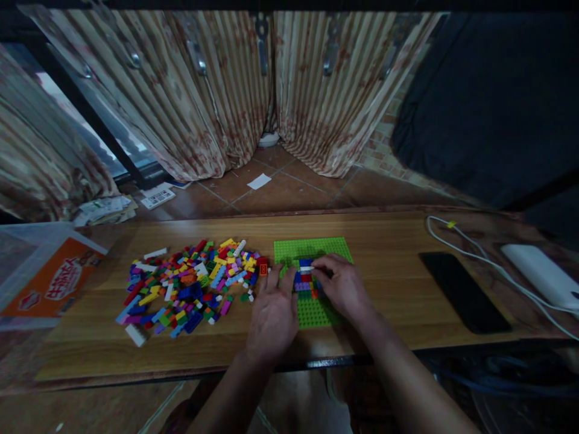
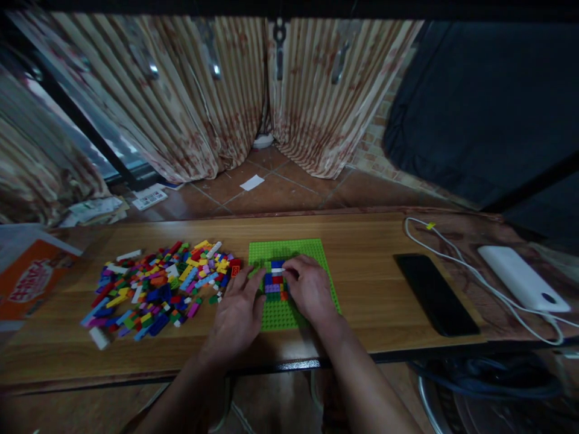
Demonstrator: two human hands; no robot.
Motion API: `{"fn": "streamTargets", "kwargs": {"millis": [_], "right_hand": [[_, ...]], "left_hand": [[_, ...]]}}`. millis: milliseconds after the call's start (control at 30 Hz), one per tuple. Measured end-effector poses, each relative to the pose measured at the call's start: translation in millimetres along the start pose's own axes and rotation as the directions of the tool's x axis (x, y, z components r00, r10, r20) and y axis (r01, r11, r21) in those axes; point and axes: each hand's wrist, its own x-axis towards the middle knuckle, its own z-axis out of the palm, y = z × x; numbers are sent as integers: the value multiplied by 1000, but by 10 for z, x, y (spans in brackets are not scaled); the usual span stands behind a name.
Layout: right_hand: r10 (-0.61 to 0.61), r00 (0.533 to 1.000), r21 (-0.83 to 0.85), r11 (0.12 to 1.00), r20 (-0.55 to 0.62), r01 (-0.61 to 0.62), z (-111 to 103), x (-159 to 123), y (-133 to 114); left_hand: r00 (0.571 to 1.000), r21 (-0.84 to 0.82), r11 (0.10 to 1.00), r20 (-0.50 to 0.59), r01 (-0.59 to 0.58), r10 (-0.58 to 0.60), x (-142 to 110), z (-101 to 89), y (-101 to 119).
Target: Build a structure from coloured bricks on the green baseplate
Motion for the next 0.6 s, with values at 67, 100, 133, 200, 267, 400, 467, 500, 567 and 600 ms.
{"fn": "streamTargets", "kwargs": {"millis": [67, 100, 133, 200, 267, 400, 467, 500, 567, 600], "right_hand": [[19, 1000, -2, 1000, -5, -19, 11, 4, -1], [25, 1000, 0, 1000, -8, -25, 17, 6, 0], [30, 1000, 2, 1000, -10, -30, 21, 9, 1], [42, 999, 9, 999, -17, -41, 29, 12, 1], [49, 998, 14, 999, -24, -49, 34, 11, -2], [72, 997, 71, 995, -21, -70, 27, 4, 3], [117, 993, 134, 984, -13, -114, 10, 1, 13], [142, 990, 159, 977, -10, -139, -1, 2, 19], [186, 982, 182, 967, -17, -180, -26, 7, 25], [199, 980, 184, 964, -22, -192, -36, 11, 24]], "left_hand": [[1000, 56, 998, 10, -21, 20, 1, 2, 16], [999, 78, 996, 19, -31, 29, 3, 1, 24], [999, 99, 994, 31, -39, 36, 6, -2, 33], [997, 130, 990, 68, -51, 42, 15, -15, 52], [994, 148, 988, 107, -50, 34, 28, -32, 71], [990, 163, 986, 138, -29, 7, 50, -47, 100], [990, 185, 982, 142, -28, 1, 58, -46, 112], [989, 199, 979, 146, -31, 1, 61, -45, 119], [987, 226, 974, 160, -28, -9, 66, -45, 135], [986, 236, 971, 167, -22, -18, 68, -45, 145]]}}
